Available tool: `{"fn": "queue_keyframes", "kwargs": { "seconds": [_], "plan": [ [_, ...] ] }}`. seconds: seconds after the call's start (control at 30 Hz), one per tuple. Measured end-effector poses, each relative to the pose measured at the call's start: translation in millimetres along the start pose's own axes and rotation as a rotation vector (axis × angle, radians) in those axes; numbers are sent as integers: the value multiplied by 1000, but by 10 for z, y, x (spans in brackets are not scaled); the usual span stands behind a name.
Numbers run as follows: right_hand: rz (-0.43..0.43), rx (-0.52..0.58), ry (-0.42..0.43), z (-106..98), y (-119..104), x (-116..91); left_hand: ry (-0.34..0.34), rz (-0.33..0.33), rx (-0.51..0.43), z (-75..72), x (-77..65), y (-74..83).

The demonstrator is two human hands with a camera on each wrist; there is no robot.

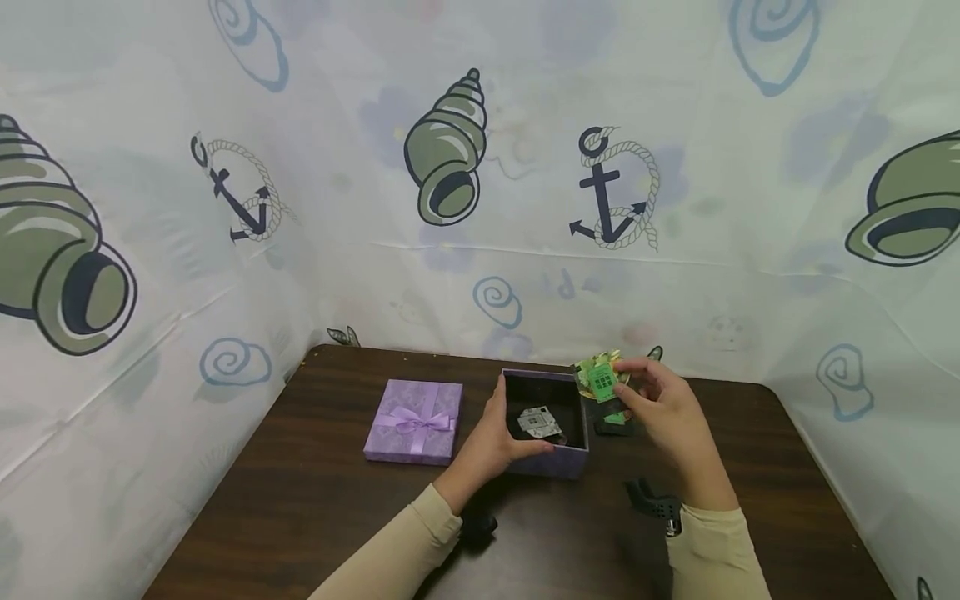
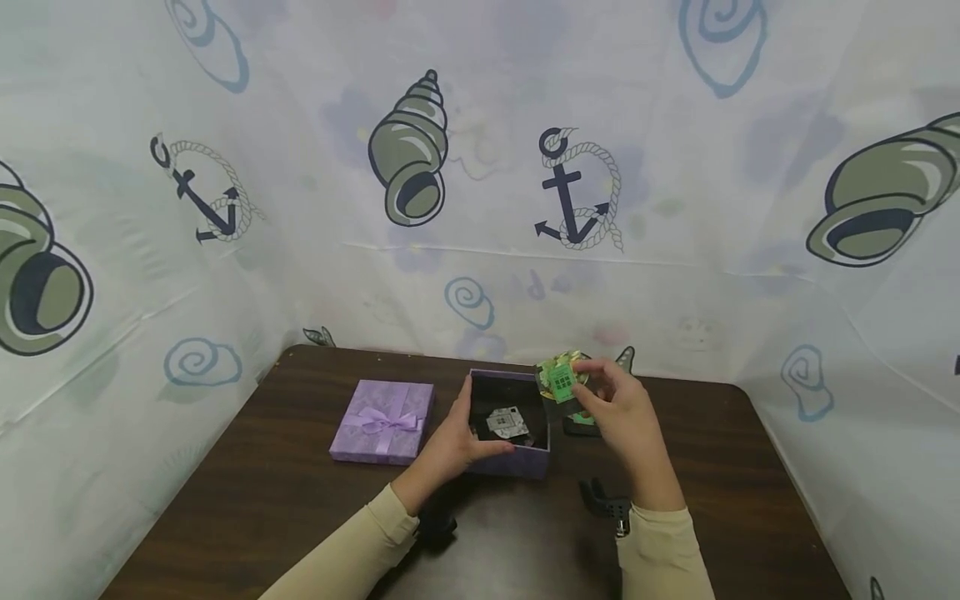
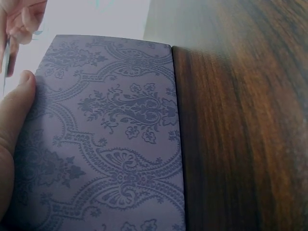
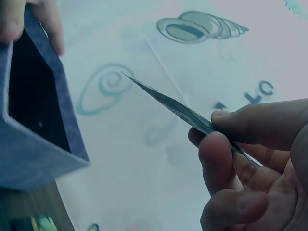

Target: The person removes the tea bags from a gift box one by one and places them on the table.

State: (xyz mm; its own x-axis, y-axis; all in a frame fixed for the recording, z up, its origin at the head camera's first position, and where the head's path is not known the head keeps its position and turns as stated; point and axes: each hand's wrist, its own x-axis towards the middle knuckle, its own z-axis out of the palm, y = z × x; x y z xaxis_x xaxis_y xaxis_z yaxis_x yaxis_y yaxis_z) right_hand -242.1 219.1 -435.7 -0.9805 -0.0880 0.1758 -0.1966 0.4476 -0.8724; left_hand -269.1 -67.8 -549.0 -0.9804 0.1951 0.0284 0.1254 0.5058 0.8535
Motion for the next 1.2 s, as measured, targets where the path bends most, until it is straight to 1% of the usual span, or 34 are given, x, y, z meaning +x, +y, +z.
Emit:
{"fn": "queue_keyframes", "kwargs": {
  "seconds": [0.1, 0.27, 0.4, 0.53, 0.63, 0.77, 0.87, 1.03, 1.2],
  "plan": [
    [-17, -29, 42, -95, 52, -6, 4, 4, -3, 3, -2, -4],
    [-30, -122, 155, -243, 173, -9, 4, 13, 7, 9, 8, -16],
    [-13, -162, 193, -305, 257, 4, 3, 0, 16, -2, 9, -30],
    [15, -173, 203, -339, 341, 53, 11, -12, 9, -29, 10, -29],
    [51, -215, 210, -375, 427, 83, 11, -19, 3, -40, 10, -22],
    [131, -254, 209, -428, 582, 105, 7, -18, -4, -44, 5, 3],
    [186, -259, 187, -458, 699, 111, 10, -14, -8, -37, -3, 16],
    [240, -272, 148, -489, 851, 107, 14, -16, -14, -11, -29, 18],
    [290, -272, 151, -486, 1012, 139, 15, -16, -15, -8, -33, 31]
  ]
}}
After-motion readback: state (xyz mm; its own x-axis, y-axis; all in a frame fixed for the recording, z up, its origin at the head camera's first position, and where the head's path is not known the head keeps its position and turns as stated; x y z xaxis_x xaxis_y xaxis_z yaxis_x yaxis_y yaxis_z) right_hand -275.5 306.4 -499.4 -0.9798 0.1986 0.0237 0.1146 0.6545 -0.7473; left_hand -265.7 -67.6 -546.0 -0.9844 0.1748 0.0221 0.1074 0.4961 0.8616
